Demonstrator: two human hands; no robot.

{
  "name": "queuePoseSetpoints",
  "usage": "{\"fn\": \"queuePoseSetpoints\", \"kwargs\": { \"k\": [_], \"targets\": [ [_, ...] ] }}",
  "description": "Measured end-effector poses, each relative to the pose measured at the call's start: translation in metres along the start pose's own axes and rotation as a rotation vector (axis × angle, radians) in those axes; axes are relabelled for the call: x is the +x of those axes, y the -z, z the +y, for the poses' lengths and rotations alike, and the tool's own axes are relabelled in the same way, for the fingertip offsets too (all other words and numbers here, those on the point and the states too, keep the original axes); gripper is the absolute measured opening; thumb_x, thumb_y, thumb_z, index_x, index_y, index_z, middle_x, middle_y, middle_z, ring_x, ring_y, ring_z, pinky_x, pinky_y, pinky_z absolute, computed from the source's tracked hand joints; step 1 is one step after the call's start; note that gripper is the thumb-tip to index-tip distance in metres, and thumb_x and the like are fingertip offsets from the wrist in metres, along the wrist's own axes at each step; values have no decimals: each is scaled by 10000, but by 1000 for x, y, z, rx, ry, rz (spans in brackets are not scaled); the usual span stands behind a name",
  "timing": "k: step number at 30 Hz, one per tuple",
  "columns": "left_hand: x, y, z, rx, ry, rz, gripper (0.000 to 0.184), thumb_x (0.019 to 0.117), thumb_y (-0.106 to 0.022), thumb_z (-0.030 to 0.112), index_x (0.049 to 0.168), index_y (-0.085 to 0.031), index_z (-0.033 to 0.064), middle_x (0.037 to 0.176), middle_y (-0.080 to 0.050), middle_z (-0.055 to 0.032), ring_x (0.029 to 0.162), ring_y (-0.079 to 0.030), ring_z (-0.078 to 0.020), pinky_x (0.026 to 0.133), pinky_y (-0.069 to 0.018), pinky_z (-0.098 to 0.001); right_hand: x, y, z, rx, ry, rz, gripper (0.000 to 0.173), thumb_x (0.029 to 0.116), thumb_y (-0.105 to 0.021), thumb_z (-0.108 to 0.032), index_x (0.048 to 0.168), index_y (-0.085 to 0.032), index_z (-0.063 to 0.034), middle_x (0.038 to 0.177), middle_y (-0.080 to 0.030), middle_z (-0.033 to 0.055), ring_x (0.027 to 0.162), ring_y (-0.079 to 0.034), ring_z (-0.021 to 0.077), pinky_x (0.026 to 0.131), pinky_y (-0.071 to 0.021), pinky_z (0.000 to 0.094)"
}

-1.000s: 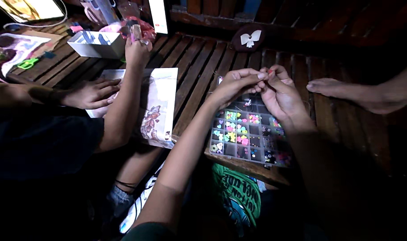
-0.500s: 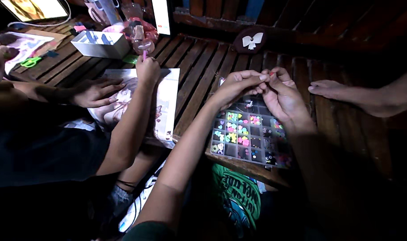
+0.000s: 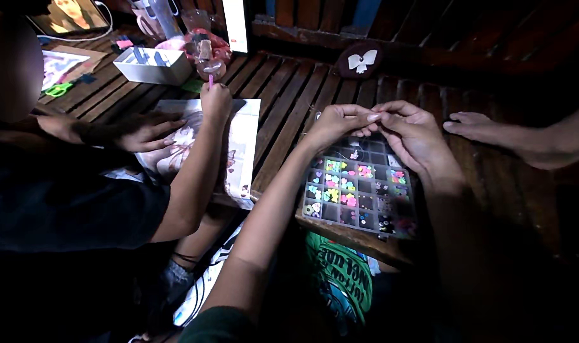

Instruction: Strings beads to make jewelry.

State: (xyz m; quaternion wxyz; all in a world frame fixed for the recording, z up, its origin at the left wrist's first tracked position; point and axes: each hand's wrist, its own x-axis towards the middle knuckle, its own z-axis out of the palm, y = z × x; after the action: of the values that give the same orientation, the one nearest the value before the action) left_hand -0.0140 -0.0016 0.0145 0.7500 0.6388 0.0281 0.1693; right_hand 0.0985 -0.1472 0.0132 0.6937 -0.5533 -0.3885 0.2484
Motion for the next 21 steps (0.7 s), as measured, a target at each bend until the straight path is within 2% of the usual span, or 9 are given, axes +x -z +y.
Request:
{"fn": "queuePoseSetpoints", "kwargs": {
  "k": [9,11,14,19,21],
  "targets": [
    [1,-1,-2,-5,-10,-9,83,991,-602,-17,1041,-663,-44,789,-704,-8,696,-659,-47,697,-569,-216,0,1,0,-16,18,-25,190,990,-557,49,1036,-667,-99,1028,-696,-50,921,-685,43,880,-590,235],
    [1,-1,-2,3,-23,-4,87,989,-599,-24,1039,-668,-45,796,-701,-2,699,-655,-38,697,-567,-210,-3,0,0,-53,32,-43,189,986,-579,37,1052,-666,-117,1038,-689,-74,904,-681,17,868,-589,211],
    [1,-1,-1,-14,-16,0,77,991,-595,-27,1020,-667,-33,800,-704,-1,713,-660,-38,712,-570,-213,0,0,-1,-53,29,-31,188,972,-581,61,1037,-677,-88,1002,-706,-61,881,-692,27,863,-595,222],
    [0,-2,-1,-32,-21,8,76,992,-590,-35,986,-666,-27,791,-702,-1,711,-661,-36,719,-571,-210,-8,2,-1,-45,68,-70,224,967,-586,71,1080,-699,-87,1025,-706,-60,884,-691,30,865,-593,216],
    [0,-2,-1,-28,-30,2,81,992,-588,-35,996,-668,-26,788,-705,7,707,-661,-30,712,-569,-205,-2,2,0,-21,63,-57,201,963,-581,70,1040,-686,-84,997,-714,-54,869,-700,43,855,-605,237]
  ]
}}
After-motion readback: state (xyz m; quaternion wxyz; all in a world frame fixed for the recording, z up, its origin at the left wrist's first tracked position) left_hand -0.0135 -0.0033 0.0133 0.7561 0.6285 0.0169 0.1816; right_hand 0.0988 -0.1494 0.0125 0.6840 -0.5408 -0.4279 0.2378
